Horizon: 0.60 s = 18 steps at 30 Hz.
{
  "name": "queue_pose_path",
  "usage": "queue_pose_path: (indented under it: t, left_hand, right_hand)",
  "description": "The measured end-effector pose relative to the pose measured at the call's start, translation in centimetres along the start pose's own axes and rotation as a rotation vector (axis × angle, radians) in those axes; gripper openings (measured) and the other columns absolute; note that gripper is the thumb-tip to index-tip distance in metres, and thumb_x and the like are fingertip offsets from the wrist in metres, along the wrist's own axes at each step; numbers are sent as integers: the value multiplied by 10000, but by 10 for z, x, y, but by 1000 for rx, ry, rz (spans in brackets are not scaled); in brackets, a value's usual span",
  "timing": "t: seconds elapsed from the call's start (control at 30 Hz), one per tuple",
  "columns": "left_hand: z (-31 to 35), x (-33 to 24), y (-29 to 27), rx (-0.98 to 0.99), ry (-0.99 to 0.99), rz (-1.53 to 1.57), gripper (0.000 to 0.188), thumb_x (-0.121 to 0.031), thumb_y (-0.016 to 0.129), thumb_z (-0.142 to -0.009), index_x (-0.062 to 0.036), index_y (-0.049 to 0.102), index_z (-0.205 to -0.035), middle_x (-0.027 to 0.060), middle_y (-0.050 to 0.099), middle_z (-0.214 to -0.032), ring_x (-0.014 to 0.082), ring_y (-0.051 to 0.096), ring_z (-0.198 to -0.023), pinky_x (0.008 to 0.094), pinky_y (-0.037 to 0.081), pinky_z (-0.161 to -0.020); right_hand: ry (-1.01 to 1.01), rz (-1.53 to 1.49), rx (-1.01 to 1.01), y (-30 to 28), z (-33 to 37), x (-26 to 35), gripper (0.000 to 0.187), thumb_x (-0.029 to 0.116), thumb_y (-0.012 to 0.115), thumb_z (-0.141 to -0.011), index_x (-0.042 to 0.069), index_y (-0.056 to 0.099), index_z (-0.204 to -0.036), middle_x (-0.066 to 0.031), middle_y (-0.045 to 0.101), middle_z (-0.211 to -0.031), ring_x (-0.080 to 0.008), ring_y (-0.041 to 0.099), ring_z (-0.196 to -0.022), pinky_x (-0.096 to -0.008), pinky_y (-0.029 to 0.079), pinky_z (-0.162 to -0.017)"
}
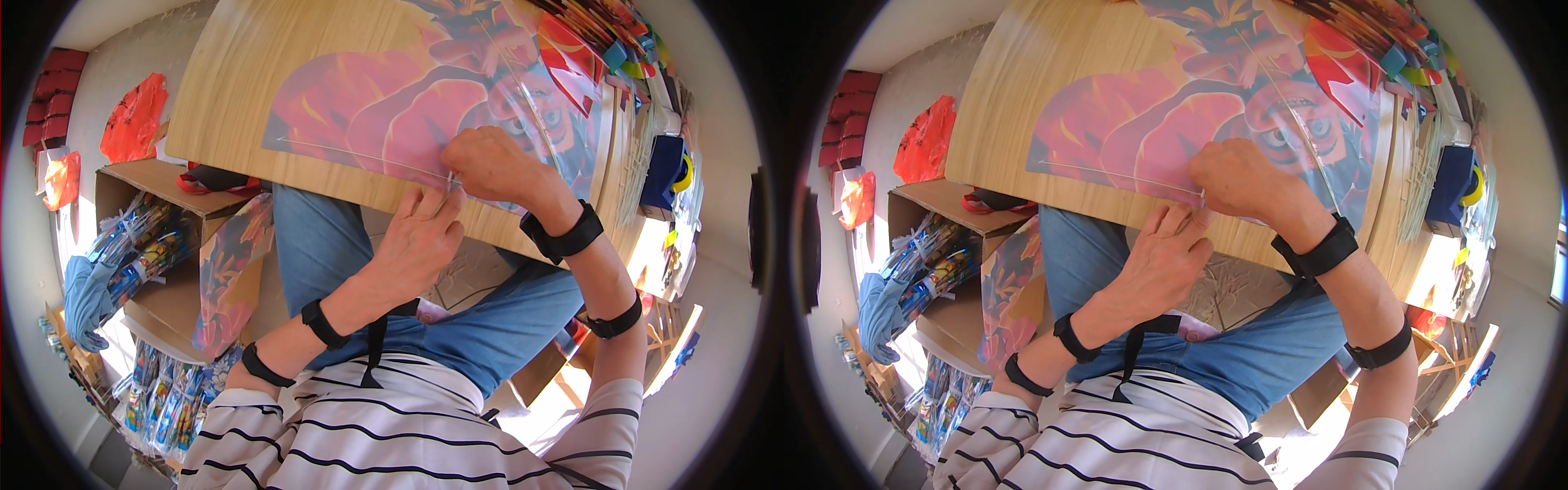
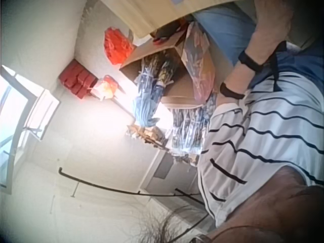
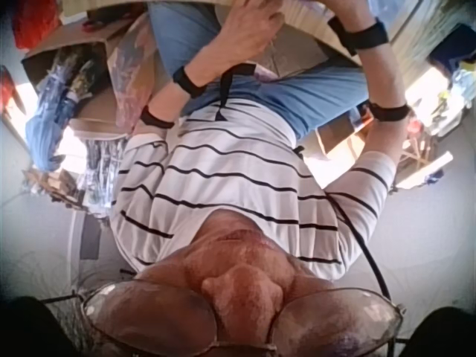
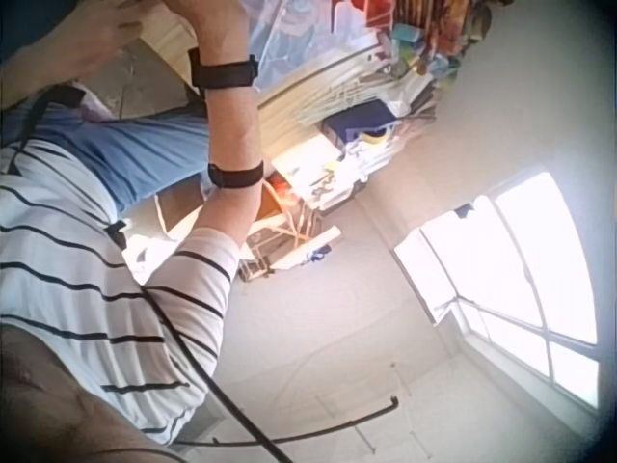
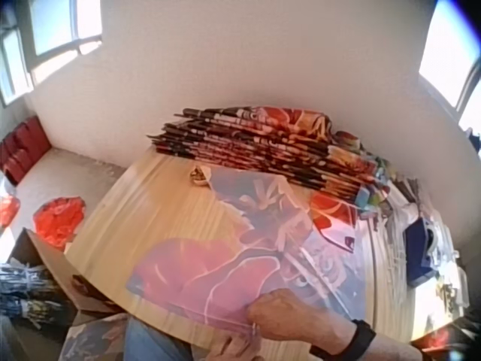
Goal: Assembling a kite by attaching wooden sticks to a printed plastic film with tape and string.
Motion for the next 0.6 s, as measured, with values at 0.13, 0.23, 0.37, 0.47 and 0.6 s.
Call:
queue_pose_path:
  t: [0.13, 0.23, 0.37, 0.47, 0.6]
  left_hand:
    - [-1, 1, 1, -6, -2, -16, 103, -64, 623, -694, 13, 604, -759, 212, 522, -1277, 344, 464, -1179, 462, 385, -1002]
    - [-3, 1, 2, -20, 3, -24, 115, -68, 623, -694, 16, 614, -773, 214, 541, -1237, 344, 470, -1173, 463, 385, -1000]
    - [-3, 2, 4, -32, -5, -35, 136, -75, 635, -690, 21, 624, -786, 214, 557, -1215, 342, 483, -1155, 474, 382, -996]
    - [-4, 4, 5, -22, -5, -32, 154, -86, 660, -679, 17, 630, -790, 203, 561, -1226, 330, 487, -1155, 481, 375, -1000]
    - [-5, 2, 4, -11, 2, -60, 192, -102, 691, -658, 12, 640, -804, 186, 568, -1234, 313, 490, -1155, 475, 369, -1004]
  right_hand:
    - [-6, -19, -24, 1, 0, 0, 57, 30, 602, -684, 21, 652, -709, -195, 637, -744, -396, 628, -780, -482, 480, -654]
    - [9, -6, -4, 2, 0, -1, 58, 37, 608, -682, 21, 655, -712, -195, 641, -749, -396, 631, -788, -477, 486, -663]
    - [39, 47, 16, -3, -2, 2, 61, 52, 610, -678, 15, 654, -696, -212, 633, -718, -403, 642, -753, -477, 499, -647]
    - [90, 98, 25, -4, -3, 3, 68, 62, 607, -678, 11, 651, -675, -228, 630, -703, -407, 645, -717, -480, 506, -626]
    - [117, 117, -145, 5, 1, -2, 92, 77, 601, -685, -1, 639, -652, -248, 634, -705, -405, 650, -684, -473, 514, -601]
Point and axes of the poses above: each hand's wrist, its own z-axis away from the middle knuckle, its own y-axis out of the palm, x = y × z, the point moved 1 cm from there along -z, towards the middle knuckle
